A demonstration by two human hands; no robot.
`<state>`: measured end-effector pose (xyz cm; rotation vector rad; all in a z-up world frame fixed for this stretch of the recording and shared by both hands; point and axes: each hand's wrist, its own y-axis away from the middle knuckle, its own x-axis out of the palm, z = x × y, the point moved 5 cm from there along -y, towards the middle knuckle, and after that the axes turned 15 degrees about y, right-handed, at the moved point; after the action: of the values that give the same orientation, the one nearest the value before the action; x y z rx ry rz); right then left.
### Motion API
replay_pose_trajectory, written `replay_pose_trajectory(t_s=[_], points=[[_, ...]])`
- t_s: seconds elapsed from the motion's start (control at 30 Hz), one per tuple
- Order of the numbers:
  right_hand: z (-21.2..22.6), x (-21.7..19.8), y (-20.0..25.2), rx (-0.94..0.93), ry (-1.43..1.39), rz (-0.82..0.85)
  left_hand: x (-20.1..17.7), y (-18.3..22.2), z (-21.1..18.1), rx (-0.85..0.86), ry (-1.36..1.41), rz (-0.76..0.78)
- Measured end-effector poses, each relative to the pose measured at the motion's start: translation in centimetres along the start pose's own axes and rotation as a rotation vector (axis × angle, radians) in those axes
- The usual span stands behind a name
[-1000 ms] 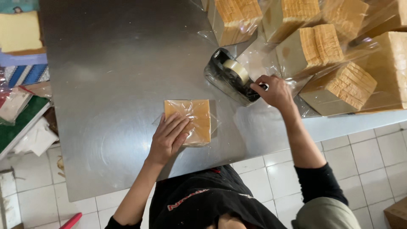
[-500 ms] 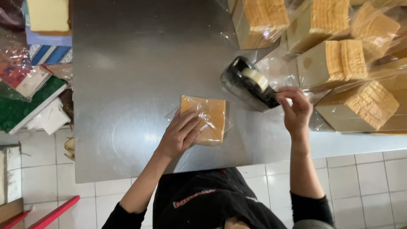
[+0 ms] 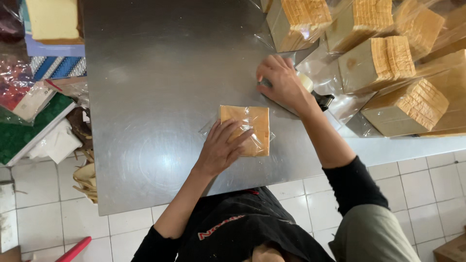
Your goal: The person slices loaves of bread using a bread slicer and then places the sliced bread into plastic bags, sealing them with tape.
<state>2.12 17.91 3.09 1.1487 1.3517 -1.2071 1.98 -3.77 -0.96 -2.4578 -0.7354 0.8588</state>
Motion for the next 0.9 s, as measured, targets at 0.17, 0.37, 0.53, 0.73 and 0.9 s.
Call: replay_pose_trajectory(t_s=[0.17,0.37,0.53,0.73,0.9], points=[[2.8,7.3,11.7,0.89,-1.27,-0.198,-3.9,1.2,2.4,-0.449,0.587,-0.321],[13.4,-2.5,10.5,0.184,-0.817,-0.34,-4.0,0.2,4.8,-0.755,1.431,-0.384],[13.5,1.7,16.9,0.471,-0.588,-0.326,-3.9,-2.9,4.7,-0.592,0.905,0.036],[11.8,0.8,11.2,0.283,-0.36,-0.456,-2.1,-6.0,3.1,-0.315,0.516,0.217],[5.6,-2.3,9.0,0.412,-0.565,-0.316,-1.2,-1.5,-1.1,-0.317,-0.032,0.662]])
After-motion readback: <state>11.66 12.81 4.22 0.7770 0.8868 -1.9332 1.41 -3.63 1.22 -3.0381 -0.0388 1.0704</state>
